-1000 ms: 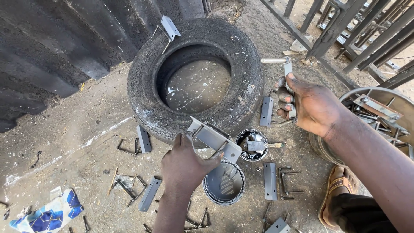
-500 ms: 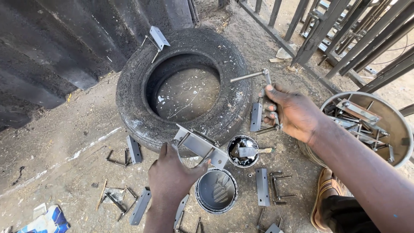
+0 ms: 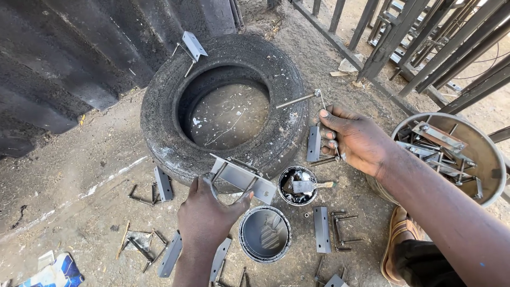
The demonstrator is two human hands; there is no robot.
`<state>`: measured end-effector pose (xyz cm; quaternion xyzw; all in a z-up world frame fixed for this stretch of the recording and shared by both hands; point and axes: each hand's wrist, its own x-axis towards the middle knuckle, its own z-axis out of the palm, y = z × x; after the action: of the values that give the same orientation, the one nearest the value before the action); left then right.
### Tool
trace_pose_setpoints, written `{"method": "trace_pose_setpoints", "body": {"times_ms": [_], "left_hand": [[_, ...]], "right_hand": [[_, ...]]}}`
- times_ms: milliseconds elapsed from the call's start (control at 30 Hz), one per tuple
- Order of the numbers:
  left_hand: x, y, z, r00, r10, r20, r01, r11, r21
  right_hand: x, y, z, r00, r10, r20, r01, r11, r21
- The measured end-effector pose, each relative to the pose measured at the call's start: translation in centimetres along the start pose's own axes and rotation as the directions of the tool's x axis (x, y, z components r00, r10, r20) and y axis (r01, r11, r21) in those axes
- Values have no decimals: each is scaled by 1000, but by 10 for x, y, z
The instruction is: Painting small metal brackets with black paint and inserting pins into them
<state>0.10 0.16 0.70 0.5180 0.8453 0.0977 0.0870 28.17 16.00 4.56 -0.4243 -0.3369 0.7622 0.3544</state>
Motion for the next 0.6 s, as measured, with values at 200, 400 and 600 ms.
{"method": "trace_pose_setpoints", "body": {"times_ms": [200, 400, 600], "left_hand": [[0, 3, -6, 998, -52, 40, 53, 998, -30], [-1, 7, -14, 992, -111, 61, 120, 974, -193], [4, 34, -54, 720, -299, 626, 680, 483, -552]], "right_hand": [[-1, 0, 2, 1000, 0, -4, 0, 999, -44], [0, 1, 0, 1000, 11, 14, -10, 997, -75], [-14, -11, 21, 997, 14, -75, -20, 997, -76]]}}
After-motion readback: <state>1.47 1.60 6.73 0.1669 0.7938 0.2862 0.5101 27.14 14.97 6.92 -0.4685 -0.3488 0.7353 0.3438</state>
